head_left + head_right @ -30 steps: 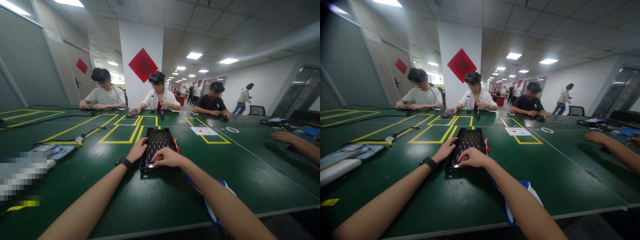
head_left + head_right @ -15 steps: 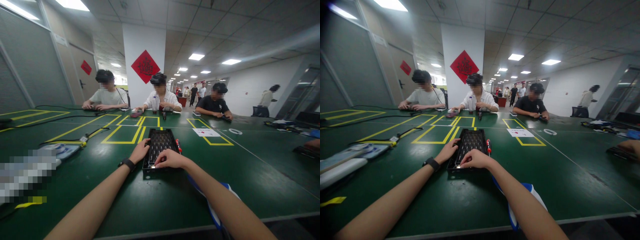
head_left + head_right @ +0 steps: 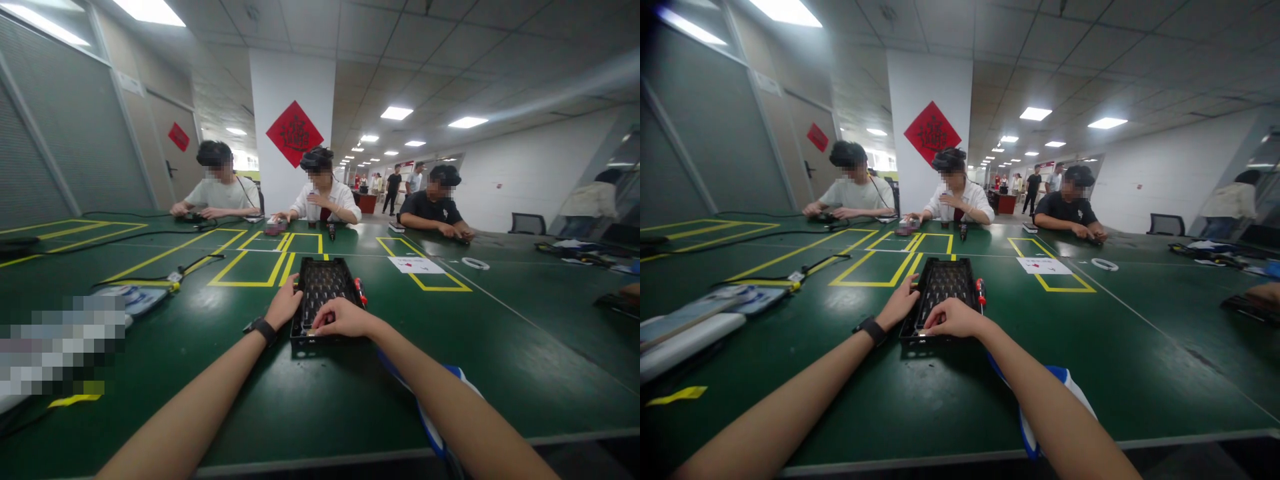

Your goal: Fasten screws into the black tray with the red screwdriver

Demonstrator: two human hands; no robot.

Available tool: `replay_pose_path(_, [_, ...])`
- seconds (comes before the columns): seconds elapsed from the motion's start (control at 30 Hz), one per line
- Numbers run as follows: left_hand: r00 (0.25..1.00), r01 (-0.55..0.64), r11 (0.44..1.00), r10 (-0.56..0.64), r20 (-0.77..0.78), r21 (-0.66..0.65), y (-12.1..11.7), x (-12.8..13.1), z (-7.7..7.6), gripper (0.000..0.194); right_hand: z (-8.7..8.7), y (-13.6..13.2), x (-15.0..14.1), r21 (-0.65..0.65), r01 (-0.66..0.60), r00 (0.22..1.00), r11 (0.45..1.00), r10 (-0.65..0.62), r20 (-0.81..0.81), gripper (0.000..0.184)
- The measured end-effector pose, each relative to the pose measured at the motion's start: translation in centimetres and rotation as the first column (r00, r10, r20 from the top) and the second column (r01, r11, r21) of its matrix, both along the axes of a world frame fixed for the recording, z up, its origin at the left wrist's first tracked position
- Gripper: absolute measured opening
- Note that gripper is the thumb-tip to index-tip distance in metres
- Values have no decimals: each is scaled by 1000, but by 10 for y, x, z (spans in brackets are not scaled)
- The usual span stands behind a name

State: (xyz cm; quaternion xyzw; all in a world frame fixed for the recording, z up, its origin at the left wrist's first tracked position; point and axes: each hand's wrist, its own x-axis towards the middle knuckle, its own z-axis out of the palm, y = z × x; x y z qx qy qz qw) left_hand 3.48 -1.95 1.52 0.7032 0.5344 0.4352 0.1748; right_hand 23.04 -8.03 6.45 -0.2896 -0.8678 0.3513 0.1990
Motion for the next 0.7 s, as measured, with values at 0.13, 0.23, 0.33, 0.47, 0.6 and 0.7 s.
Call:
replay_pose_path(0.13, [1000, -5, 1000, 5, -13, 17, 0, 0, -1, 48, 1, 0, 1, -41, 6, 1000, 999, -6, -7, 36])
replay_pose_path(0.23, [1000, 4, 1000, -3, -29, 20, 2, -1, -1, 45, 2, 0, 1, -46, 22, 1000, 999, -22, 3, 37])
replay_pose_path(0.33, [999, 8, 1000, -7, -43, 13, 3, -2, -1, 42, 1, 1, 1, 1, 12, 1000, 1000, -12, 23, 32])
replay_pose_path(0.47, [999, 4, 1000, -3, -53, 18, 4, -3, -1, 43, 2, -1, 1, 78, 6, 999, 997, -10, 48, 26])
replay_pose_path(0.6, [998, -12, 1000, 13, -67, 19, 6, -3, -3, 43, 5, -3, 2, 107, 1, 998, 994, -7, 60, 26])
replay_pose_path(0.7, [997, -17, 1000, 18, -70, 23, 7, -4, -4, 43, 6, -3, 2, 88, -25, 999, 996, 22, 41, 26])
